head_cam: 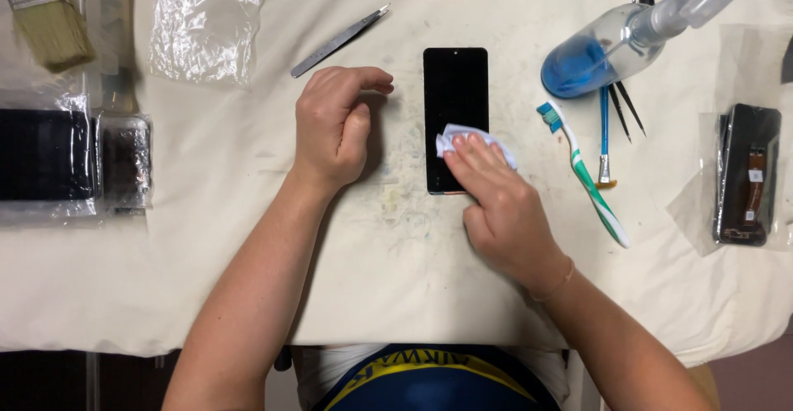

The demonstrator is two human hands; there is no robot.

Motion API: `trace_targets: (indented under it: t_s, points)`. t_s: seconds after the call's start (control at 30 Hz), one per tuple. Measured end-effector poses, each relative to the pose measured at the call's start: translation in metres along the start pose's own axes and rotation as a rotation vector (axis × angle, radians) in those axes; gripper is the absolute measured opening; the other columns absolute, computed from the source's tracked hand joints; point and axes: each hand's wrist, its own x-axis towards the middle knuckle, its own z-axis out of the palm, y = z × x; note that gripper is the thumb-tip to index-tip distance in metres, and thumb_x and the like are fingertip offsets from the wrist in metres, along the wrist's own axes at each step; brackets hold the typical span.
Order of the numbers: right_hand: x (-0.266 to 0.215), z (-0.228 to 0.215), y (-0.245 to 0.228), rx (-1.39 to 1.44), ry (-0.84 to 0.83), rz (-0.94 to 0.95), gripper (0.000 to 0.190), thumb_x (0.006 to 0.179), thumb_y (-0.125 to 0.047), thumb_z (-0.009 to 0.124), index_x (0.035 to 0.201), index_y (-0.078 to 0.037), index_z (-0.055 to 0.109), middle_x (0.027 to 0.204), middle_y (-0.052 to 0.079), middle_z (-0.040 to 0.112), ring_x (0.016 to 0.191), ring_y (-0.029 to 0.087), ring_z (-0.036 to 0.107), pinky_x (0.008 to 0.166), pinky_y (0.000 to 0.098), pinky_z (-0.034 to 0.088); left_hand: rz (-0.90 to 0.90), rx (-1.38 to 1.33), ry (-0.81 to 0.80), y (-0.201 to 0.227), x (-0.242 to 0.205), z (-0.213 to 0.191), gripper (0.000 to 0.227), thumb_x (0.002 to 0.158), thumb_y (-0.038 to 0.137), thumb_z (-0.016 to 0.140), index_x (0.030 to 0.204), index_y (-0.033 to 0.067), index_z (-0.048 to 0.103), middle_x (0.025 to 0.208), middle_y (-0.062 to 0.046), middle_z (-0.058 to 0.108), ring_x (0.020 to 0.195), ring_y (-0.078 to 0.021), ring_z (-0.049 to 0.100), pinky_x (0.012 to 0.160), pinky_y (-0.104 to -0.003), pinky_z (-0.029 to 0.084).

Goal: The person cleans the screen of a smartphone with a spray and cloth, then wipes the edges with a toothbrush. They then unwrap a new screen assembly and use tweezers to peel a protective film from the ribbon cable on the back of the assembly.

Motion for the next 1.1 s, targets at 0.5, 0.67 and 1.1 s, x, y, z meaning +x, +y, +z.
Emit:
trace_targets:
  t_s: [0.5,0.67,1.1]
  points:
    - [0.046,0.010,0.033,-0.127,0.112,0.064,0.064,0.082,-0.001,0.045,0.144,0.003,0.061,0.149,0.028,0.054,0.144,0.042,0.044,0.122,0.0520,0.026,-0.008,0.011,0.007,0.001,-0.001,0.000,0.042,0.079,0.025,0.044,0.108,0.0123,0.072,0.084,-0.005,0.074,0.084,-0.0259,0.072,0.096,-0.041,0.052]
    - [0.094,0.016,0.034,-0.072,0.084,0.064,0.065,0.082,-0.002,0.045,0.145,0.005,0.059,0.151,0.029,0.050,0.146,0.042,0.039,0.124,0.0512,0.020,-0.002,0.011,0.012,-0.002,0.002,0.002,0.042,0.082,0.029,0.043,0.108,0.0143,0.072,0.085,-0.002,0.074,0.084,-0.0236,0.072,0.097,-0.039,0.052]
    - [0.024,0.019,-0.006,-0.083,-0.034,-0.066,0.070,0.076,-0.005,0.045,0.144,-0.004,0.061,0.153,0.021,0.053,0.146,0.036,0.043,0.125,0.0473,0.026,-0.005,-0.011,0.014,-0.004,0.002,0.003,0.041,0.082,0.029,0.042,0.106,0.0143,0.072,0.084,-0.002,0.073,0.084,-0.0239,0.072,0.095,-0.040,0.052]
